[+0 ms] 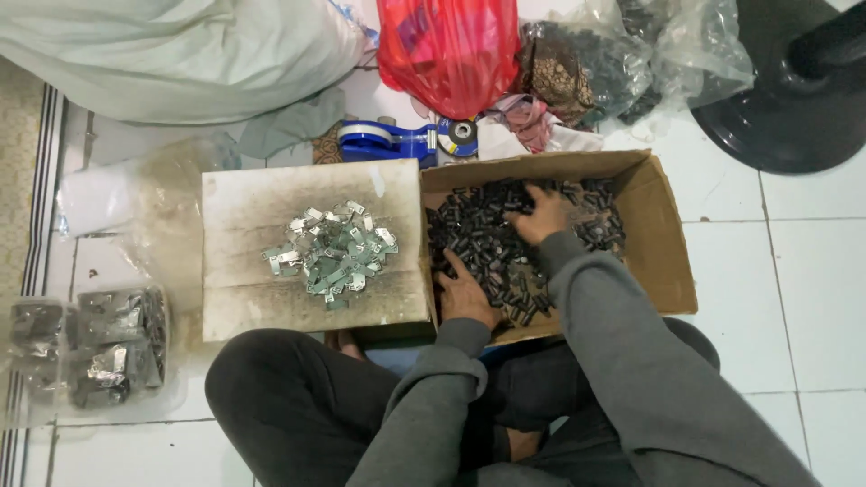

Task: The person sits on the floor and assembles small metal and plastic hardware components by hand. They pick up a metal piece and a black plastic piece, fit them together, and place the assembled unit into a plastic bag. The person repeats this process, handling the components one at a time.

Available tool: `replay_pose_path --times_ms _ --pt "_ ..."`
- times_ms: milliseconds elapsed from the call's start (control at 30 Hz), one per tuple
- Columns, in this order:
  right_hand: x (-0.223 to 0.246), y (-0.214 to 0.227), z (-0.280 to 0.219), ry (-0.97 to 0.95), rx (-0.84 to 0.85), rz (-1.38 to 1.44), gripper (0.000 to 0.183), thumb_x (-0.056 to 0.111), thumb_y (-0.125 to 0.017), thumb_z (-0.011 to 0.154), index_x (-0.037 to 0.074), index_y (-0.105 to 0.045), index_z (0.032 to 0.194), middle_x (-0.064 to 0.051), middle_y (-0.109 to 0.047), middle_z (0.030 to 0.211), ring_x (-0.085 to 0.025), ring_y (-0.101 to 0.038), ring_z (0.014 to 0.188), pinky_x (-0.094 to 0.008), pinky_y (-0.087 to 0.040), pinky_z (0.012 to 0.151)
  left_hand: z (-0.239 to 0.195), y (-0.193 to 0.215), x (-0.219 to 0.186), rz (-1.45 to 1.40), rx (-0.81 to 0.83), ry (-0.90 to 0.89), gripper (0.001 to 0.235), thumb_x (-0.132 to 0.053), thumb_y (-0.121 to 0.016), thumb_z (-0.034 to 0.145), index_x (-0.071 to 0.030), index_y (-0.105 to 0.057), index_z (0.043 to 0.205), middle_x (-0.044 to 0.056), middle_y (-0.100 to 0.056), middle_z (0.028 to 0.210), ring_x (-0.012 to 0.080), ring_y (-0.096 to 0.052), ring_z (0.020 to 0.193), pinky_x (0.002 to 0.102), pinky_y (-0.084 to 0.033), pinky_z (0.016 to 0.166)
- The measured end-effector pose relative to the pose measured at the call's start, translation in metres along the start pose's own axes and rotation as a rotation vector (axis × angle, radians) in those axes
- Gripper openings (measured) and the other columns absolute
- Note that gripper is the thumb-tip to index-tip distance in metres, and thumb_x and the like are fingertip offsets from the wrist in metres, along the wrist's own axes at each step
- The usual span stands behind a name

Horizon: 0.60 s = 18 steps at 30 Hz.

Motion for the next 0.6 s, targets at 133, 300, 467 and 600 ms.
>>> replay_pose_path --times_ms 133,300,467,600 --pt "0.052 -0.016 -0.048 -0.010 0.025 -0.005 0.094 0.060 -0.084 0.075 0.032 -0.046 0.156 -0.024 -0.026 0.161 -0.056 -0.032 0.147 -0.068 -0.033 0.120 0.021 -0.011 0.005 -0.084 -0.048 -0.021 0.153 -0.035 -0.099 0.065 -0.002 0.015 0.161 0.042 -0.032 0.150 0.0440 -0.068 0.113 0.050 -0.062 0.097" --pt "0.070 -0.099 -0.086 0.294 0.053 0.034 0.028 0.029 -0.065 0.097 0.031 -0.072 0.124 -0.012 -0.056 0.131 -0.042 -0.062 0.124 -0.055 -0.052 0.106 0.000 0.031 -0.004 -0.273 -0.283 -0.118 0.110 -0.011 -0.077 0.086 0.010 0.002 0.160 0.042 -0.043 0.140 0.0472 -0.072 0.100 0.054 -0.063 0.088" --pt "0.063 -0.071 -0.130 0.320 0.234 0.234 0.034 0.034 -0.051 0.108 0.025 -0.069 0.135 -0.018 -0.064 0.131 -0.043 -0.062 0.126 -0.053 -0.052 0.107 0.027 -0.017 0.015 -0.199 -0.302 -0.125 0.102 -0.005 -0.071 0.086 0.011 0.000 0.158 0.039 -0.047 0.131 0.0469 -0.073 0.093 0.051 -0.065 0.082" --pt "0.056 -0.024 -0.189 -0.114 0.441 0.562 0.030 0.016 -0.065 0.100 0.015 -0.076 0.128 -0.030 -0.071 0.122 -0.046 -0.075 0.092 -0.050 -0.068 0.065 0.009 -0.032 0.011 0.065 -0.242 -0.169 0.100 -0.003 -0.071 0.082 0.016 -0.005 0.155 0.039 -0.051 0.129 0.0451 -0.075 0.087 0.049 -0.066 0.075"
Point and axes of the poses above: each hand's wrist, its own z-axis towards the middle knuckle, its own y-axis out of the back of the hand, x = y × z, the point moved 6 cm from there along z, towards the middle knuckle
